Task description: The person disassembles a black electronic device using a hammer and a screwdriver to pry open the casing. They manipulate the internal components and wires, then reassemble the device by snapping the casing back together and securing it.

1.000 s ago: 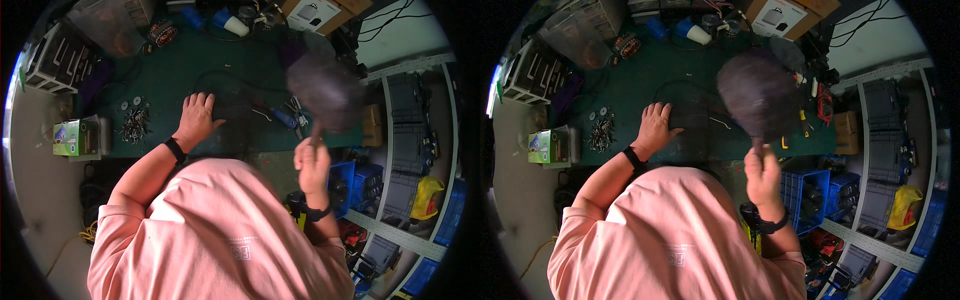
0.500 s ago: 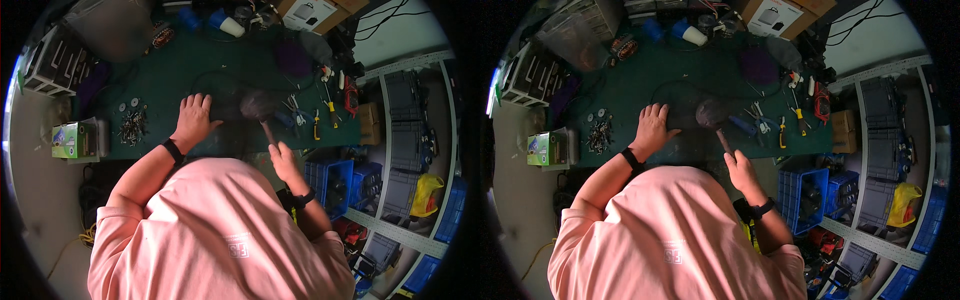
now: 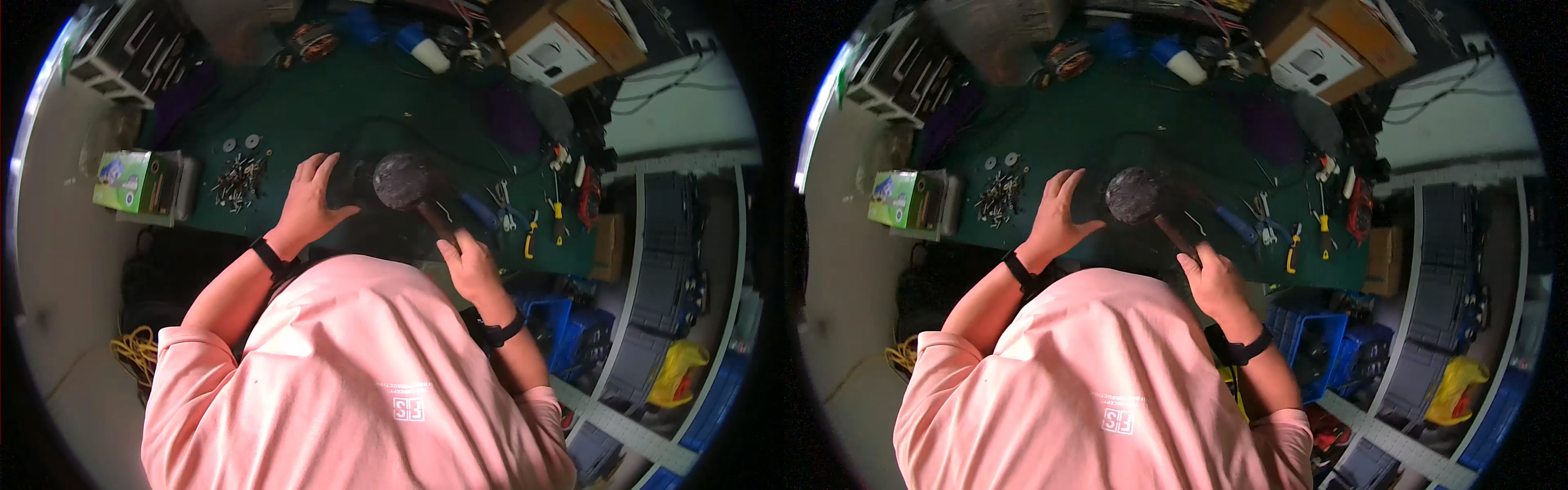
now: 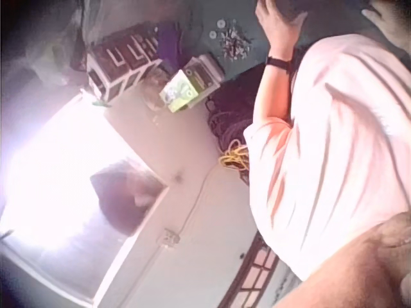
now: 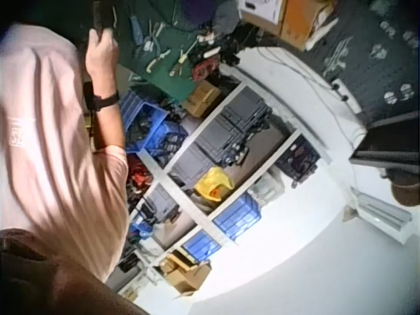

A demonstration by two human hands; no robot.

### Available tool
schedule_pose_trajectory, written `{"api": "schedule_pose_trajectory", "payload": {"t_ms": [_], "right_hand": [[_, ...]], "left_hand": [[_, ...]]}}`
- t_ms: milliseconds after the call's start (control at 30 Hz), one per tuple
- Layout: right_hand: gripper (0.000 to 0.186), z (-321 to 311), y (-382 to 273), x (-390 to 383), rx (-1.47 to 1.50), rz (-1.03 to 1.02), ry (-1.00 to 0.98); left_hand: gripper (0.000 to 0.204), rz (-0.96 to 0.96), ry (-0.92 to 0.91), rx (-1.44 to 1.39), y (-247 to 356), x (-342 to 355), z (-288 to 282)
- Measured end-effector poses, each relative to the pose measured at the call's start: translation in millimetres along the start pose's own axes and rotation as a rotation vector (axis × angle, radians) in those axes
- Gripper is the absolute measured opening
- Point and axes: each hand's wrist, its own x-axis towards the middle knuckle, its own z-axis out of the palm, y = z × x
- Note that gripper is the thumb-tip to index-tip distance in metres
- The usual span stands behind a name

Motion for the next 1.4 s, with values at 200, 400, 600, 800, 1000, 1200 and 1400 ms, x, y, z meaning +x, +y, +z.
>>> {"api": "schedule_pose_trajectory", "payload": {"t_ms": [200, 400, 600, 800, 1000, 1200, 1400], "right_hand": [[0.034, 5, -17, 28, -0.065, 0.007, -0.092], [0.029, -44, -76, 36, -0.041, -0.103, -0.025], [0.028, -21, -57, 21, 0.070, -0.197, 0.075], [0.038, 9, -25, 57, 0.030, -0.130, 0.012], [0.040, 1, -33, 36, -0.028, -0.101, -0.084], [0.040, 11, -26, 47, -0.112, -0.020, -0.143], [0.034, -24, -63, 48, 0.026, -0.064, -0.075]], "left_hand": [[0.046, -0.245, 0.159, -0.150, -25, -42, -26], [0.029, -0.315, 0.164, -0.156, -34, -61, -36], [0.024, -0.321, 0.170, -0.183, -42, -67, -35], [0.024, -0.204, 0.202, -0.118, -53, -73, -27], [0.021, -0.274, 0.061, -0.229, -36, -59, -34], [0.020, -0.249, 0.025, -0.219, -31, -57, -27], [0.020, -0.247, -0.002, -0.194, -28, -61, -25]]}}
